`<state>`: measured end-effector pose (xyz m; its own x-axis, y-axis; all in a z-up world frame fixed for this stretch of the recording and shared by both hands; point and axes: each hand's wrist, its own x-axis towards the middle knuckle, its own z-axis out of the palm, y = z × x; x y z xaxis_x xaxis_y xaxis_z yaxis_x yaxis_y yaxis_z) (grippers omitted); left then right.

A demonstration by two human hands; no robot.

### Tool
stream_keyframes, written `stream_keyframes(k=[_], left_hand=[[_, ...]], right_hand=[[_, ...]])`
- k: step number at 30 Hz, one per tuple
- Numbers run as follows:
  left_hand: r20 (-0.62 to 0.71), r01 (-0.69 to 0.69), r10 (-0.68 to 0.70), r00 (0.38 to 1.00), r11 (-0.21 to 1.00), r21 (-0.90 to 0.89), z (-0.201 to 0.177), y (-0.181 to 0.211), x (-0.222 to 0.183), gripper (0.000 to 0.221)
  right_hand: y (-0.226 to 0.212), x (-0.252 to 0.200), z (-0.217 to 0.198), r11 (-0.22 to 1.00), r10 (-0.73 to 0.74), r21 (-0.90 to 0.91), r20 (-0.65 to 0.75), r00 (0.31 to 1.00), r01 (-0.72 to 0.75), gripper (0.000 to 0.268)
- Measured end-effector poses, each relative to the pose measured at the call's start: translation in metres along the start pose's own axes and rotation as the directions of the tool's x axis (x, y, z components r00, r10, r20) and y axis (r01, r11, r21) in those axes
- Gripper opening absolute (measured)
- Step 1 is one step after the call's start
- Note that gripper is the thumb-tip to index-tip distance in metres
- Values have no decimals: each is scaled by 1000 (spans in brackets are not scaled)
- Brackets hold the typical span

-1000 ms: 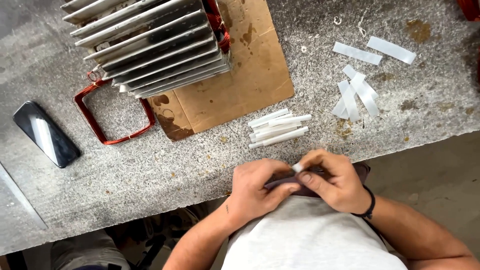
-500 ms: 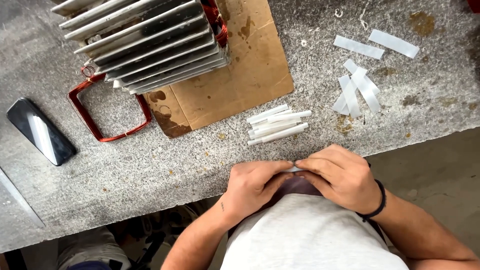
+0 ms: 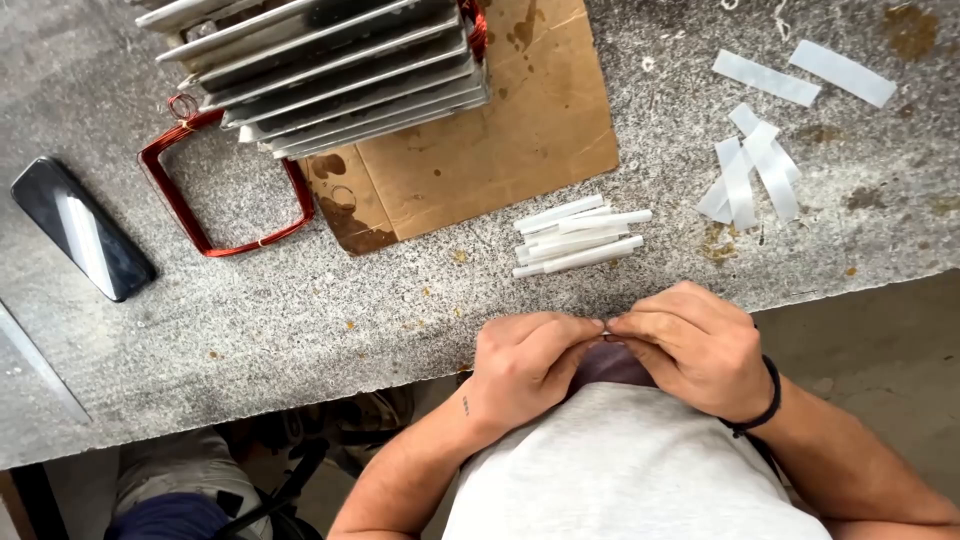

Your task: Folding small white insulation strips for electrical motor repair

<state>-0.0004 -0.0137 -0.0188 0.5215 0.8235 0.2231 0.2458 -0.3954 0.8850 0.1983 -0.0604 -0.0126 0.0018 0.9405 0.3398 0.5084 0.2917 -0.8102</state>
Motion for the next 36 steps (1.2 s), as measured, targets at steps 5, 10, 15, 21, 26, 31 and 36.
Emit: stream_keyframes(k=[5, 10, 15, 21, 26, 31, 36], left_hand=[[-42, -43, 45, 998, 998, 51, 3, -1, -1, 9], [-78, -99, 107, 991, 990, 101, -2, -4, -4, 7], [-82, -123, 136, 987, 983, 139, -10, -8, -7, 5], [-88, -60, 70, 994, 992, 114, -26, -3, -7, 11], [95, 41, -49, 994, 996, 84, -41, -5, 0, 24], [121, 38, -49, 991, 995, 87, -47, -8, 4, 17], [271, 56, -93, 958, 989, 140, -38, -31, -38, 29]], right_hand=[[-1, 7, -4, 1000, -11, -7, 19, 1000, 11, 10], [1, 5, -8, 999, -25, -40, 31, 999, 26, 14], [-1, 13, -11, 998, -58, -15, 44, 997, 59, 26], [1, 21, -16, 983, -154, -85, 97, 983, 163, 40], [3, 29, -22, 959, -111, -223, 269, 957, 174, 39], [-5, 37, -8, 968, -206, -76, 293, 934, 237, 14], [3, 28, 8, 983, -155, -30, 391, 907, 181, 23]])
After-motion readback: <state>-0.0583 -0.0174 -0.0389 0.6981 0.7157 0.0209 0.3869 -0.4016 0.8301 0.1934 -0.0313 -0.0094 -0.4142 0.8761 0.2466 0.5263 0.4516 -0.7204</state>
